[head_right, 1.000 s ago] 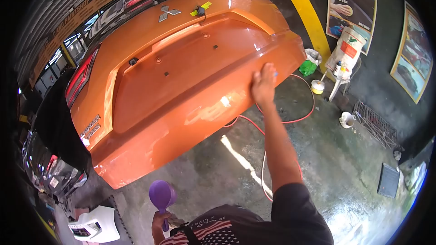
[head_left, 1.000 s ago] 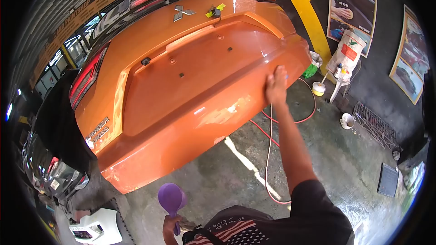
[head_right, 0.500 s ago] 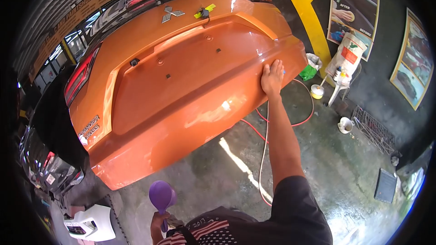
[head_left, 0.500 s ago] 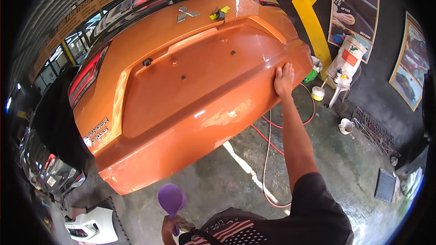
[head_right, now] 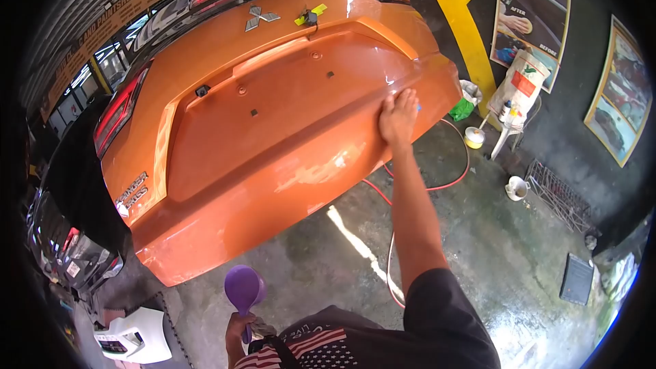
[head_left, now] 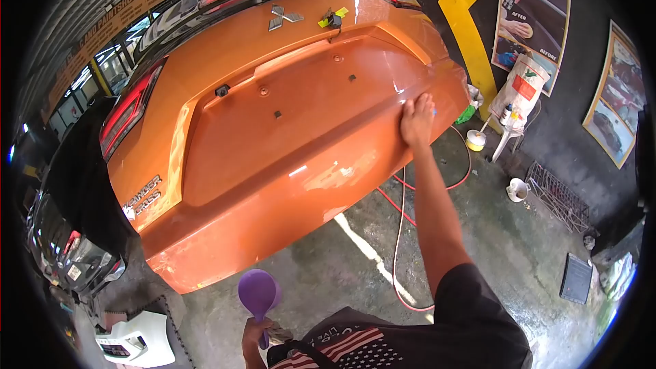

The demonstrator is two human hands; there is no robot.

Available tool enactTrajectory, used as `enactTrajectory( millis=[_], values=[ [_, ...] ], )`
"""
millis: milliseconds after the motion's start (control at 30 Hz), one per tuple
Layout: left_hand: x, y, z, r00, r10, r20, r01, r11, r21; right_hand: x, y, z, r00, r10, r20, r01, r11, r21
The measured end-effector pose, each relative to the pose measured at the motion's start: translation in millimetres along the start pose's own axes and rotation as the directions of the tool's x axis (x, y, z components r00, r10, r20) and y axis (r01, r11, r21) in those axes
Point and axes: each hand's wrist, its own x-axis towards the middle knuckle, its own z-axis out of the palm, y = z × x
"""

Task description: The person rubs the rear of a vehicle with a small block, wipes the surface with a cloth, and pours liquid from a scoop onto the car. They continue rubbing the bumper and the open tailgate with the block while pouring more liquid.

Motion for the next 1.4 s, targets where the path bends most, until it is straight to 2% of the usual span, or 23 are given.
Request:
enactTrajectory(
  millis=[33,100,133,200,267,333,433,533,600,633,700,767,800,867,933,1000,1033,1100,1133,1200,1233,1300,1400],
  values=[
    [3.6,0.0,-0.9,1.0,0.005,0.003,-0.005,1.0,-0.015,-18.9,-14.0,5.5,0.999,-0.03,-0.032,0.029,0.999,-0.019],
    [11.2,0.9,-1.8,1.0,0.007,0.02,-0.007,1.0,-0.001,-96.1,-69.7,-5.4,0.966,-0.259,-0.005,0.259,0.965,-0.046],
    [12.8,0.4,-4.3,0.999,0.0,0.034,-0.001,1.0,0.019,-114.4,-80.1,-16.7,0.966,-0.259,-0.005,0.258,0.965,-0.045],
    [23.4,-6.3,-11.8,0.999,0.016,0.045,-0.019,0.998,0.06,-137.0,-91.5,-29.9,0.905,-0.388,0.173,0.371,0.92,0.123],
    [27.0,-11.4,-14.7,0.998,0.02,0.057,-0.025,0.995,0.096,-93.1,-57.7,-14.2,0.917,-0.399,0.021,0.398,0.917,0.026],
    [26.1,-0.8,-8.3,0.998,0.023,0.055,-0.032,0.988,0.152,-29.1,-23.3,-0.5,0.997,-0.08,0.017,0.079,0.997,0.015],
    [29.6,6.6,1.4,0.997,0.018,0.071,-0.02,1.0,0.022,-25.2,-33.2,6.2,1.0,-0.021,0.011,0.022,0.999,-0.048],
    [41.8,2.2,3.2,0.99,0.006,0.139,0.0,0.999,-0.046,-130.9,-108.9,-18.2,0.957,-0.278,0.079,0.276,0.96,0.039],
    [42.1,10.1,5.9,0.988,0.009,0.151,-0.009,1.0,-0.001,-189.5,-128.3,-31.1,0.89,-0.367,0.27,0.338,0.929,0.15],
    [43.0,13.6,7.9,0.984,0.013,0.175,-0.021,0.999,0.046,-182.8,-124.8,-30.7,0.889,-0.366,0.275,0.335,0.93,0.155],
    [50.1,14.3,12.9,0.982,0.021,0.19,-0.034,0.997,0.067,-137.9,-101.9,-35.6,0.879,-0.436,0.192,0.438,0.898,0.037],
    [50.4,18.6,19.1,0.981,-0.012,0.194,-0.025,0.981,0.19,-74.2,-62.3,-14.4,0.975,-0.196,0.105,0.193,0.98,0.037],
    [64.8,0.2,16.9,0.978,0.018,0.208,-0.06,0.979,0.194,-61.8,-58.9,-5.8,0.974,-0.199,0.109,0.196,0.98,0.039],
    [65.5,6.3,23.6,0.974,0.047,0.221,-0.091,0.977,0.191,-47.5,-67.3,-4.3,0.997,-0.072,0.034,0.074,0.995,-0.065],
    [70.0,17.7,31.0,0.968,0.087,0.235,-0.133,0.973,0.19,-108.7,-99.8,-10.0,0.958,-0.288,-0.005,0.288,0.958,-0.012],
    [68.6,24.8,37.5,0.962,0.024,0.273,-0.065,0.987,0.145,-186.7,-137.3,-24.8,0.919,-0.365,0.15,0.363,0.931,0.043],
    [68.9,25.5,39.0,0.961,0.022,0.274,-0.065,0.987,0.148,-189.5,-134.1,-27.2,0.92,-0.362,0.15,0.359,0.932,0.042],
    [69.4,26.7,39.0,0.949,0.058,0.311,-0.111,0.982,0.153,-191.5,-121.0,-35.0,0.809,-0.499,0.309,0.493,0.864,0.105],
    [70.6,31.0,40.9,0.948,0.057,0.312,-0.111,0.981,0.157,-165.0,-108.5,-25.2,0.851,-0.495,0.175,0.493,0.868,0.058],
    [65.1,35.7,44.2,0.947,0.071,0.312,-0.17,0.938,0.302,-95.1,-73.9,-12.4,0.908,-0.419,0.026,0.419,0.901,-0.111],
    [67.4,30.3,45.0,0.947,0.071,0.313,-0.17,0.938,0.302,-80.0,-74.1,-4.4,0.908,-0.419,0.025,0.419,0.901,-0.113],
    [80.7,22.8,48.1,0.942,0.024,0.334,-0.109,0.965,0.238,-57.5,-77.3,1.1,0.99,-0.137,-0.025,0.136,0.99,-0.039],
    [84.0,30.6,56.7,0.925,0.082,0.371,-0.177,0.957,0.229,-145.0,-114.1,-28.8,0.9,-0.426,0.091,0.412,0.901,0.138]
  ],
)
